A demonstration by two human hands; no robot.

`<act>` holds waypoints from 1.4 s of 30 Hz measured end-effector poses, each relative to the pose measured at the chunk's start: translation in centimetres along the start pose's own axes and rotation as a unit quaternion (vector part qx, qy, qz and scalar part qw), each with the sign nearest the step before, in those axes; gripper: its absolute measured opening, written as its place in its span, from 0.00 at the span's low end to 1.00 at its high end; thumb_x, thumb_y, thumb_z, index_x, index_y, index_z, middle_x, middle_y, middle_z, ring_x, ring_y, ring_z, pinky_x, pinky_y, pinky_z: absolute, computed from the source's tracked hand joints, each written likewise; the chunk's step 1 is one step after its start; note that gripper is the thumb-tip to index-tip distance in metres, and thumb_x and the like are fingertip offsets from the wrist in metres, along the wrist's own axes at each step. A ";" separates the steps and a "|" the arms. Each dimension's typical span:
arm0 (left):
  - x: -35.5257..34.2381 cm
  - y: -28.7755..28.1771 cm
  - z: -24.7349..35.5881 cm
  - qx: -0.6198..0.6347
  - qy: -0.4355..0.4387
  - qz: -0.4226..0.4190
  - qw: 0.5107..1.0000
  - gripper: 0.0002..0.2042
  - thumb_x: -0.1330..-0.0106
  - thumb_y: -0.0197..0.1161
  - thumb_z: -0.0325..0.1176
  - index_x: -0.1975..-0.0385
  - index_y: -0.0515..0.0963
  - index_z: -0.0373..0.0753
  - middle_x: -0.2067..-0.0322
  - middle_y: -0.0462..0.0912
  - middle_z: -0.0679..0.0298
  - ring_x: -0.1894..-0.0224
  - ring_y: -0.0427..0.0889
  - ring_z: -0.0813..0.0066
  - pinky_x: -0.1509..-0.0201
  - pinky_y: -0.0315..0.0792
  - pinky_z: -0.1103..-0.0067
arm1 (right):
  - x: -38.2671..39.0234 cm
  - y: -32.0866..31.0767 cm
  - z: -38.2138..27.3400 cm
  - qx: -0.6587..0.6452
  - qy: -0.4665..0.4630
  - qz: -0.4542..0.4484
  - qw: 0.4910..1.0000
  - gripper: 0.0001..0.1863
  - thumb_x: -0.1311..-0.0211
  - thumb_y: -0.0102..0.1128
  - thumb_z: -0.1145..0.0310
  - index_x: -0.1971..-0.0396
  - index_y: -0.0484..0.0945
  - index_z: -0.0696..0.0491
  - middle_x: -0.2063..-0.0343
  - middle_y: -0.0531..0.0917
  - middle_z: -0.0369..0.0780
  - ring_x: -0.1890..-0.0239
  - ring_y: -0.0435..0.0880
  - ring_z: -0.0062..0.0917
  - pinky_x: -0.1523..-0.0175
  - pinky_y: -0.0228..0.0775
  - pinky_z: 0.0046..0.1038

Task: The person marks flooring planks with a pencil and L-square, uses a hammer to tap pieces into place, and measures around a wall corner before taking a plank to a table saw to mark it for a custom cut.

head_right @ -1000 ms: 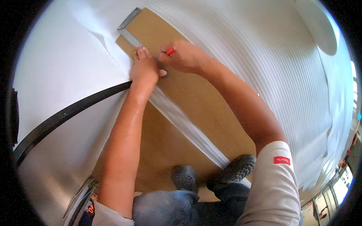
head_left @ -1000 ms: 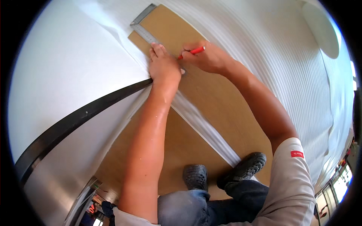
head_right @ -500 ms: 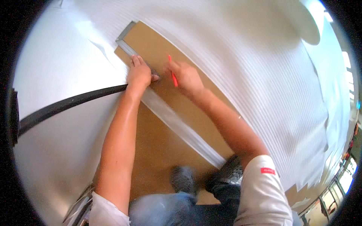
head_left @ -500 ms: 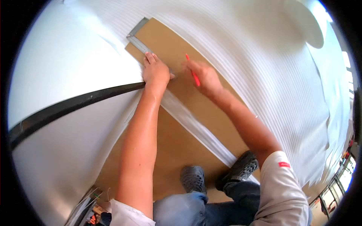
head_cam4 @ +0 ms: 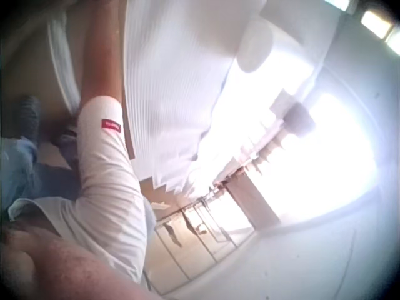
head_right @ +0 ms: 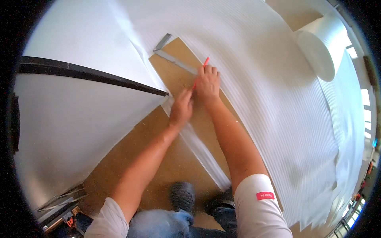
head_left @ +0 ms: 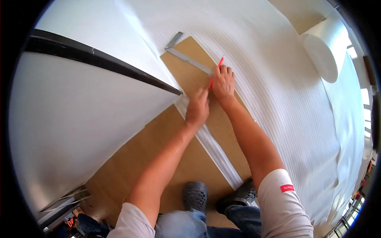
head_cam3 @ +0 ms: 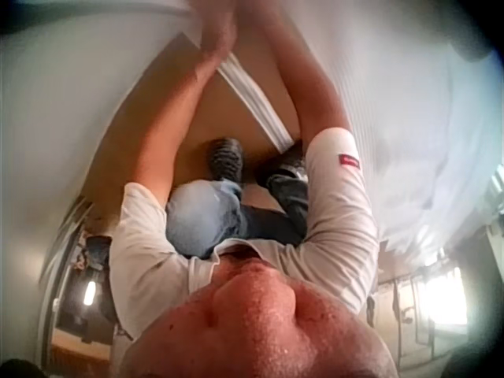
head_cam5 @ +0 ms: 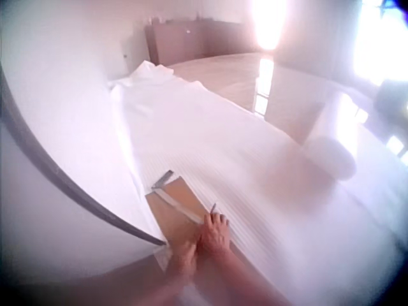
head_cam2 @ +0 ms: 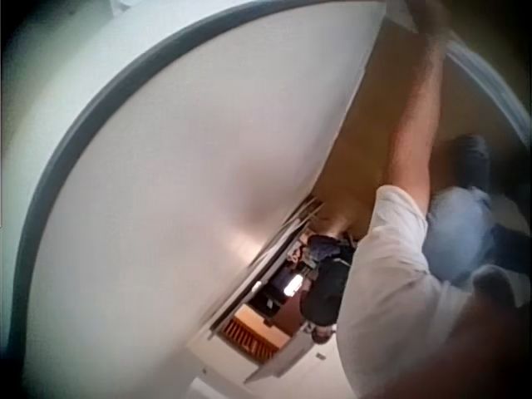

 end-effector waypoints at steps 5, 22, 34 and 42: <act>7.8 -1.0 2.1 -0.042 0.104 -0.066 0.992 0.20 0.37 0.61 0.21 0.44 0.76 0.30 0.47 0.79 0.46 0.46 0.79 0.49 0.43 0.75 0.63 | -3.6 1.9 0.0 -0.008 0.047 -0.066 0.997 0.14 0.47 0.68 0.69 0.62 0.77 0.55 0.64 0.79 0.46 0.57 0.77 0.41 0.51 0.69 0.42; 19.8 -2.6 -2.2 -0.126 0.123 -0.113 0.978 0.25 0.34 0.54 0.29 0.36 0.73 0.34 0.34 0.72 0.54 0.31 0.69 0.56 0.27 0.63 0.62 | 9.8 -10.6 6.2 -0.031 0.158 0.071 0.984 0.09 0.30 0.56 0.73 0.53 0.77 0.54 0.65 0.82 0.47 0.61 0.79 0.45 0.54 0.71 0.43; 19.8 -3.2 -1.7 -0.130 0.129 -0.076 0.980 0.26 0.37 0.56 0.28 0.36 0.73 0.33 0.34 0.70 0.52 0.32 0.68 0.54 0.28 0.63 0.60 | 10.7 -6.4 6.9 0.054 0.247 -0.174 0.952 0.18 0.35 0.63 0.57 0.59 0.77 0.58 0.59 0.82 0.53 0.53 0.80 0.49 0.48 0.70 0.47; 18.6 -4.5 0.2 -0.178 0.156 0.008 0.972 0.22 0.37 0.58 0.28 0.42 0.75 0.34 0.43 0.78 0.55 0.41 0.75 0.54 0.35 0.70 0.61 | 10.1 -4.7 8.8 0.070 0.264 -0.201 0.941 0.22 0.30 0.58 0.49 0.59 0.77 0.57 0.57 0.82 0.55 0.50 0.79 0.49 0.44 0.70 0.46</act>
Point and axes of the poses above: each hand's wrist, its own x-axis away from the middle knuckle, its own y-axis out of the palm, z = x × y, the point moved 10 cm from there along -x, towards the middle knuckle
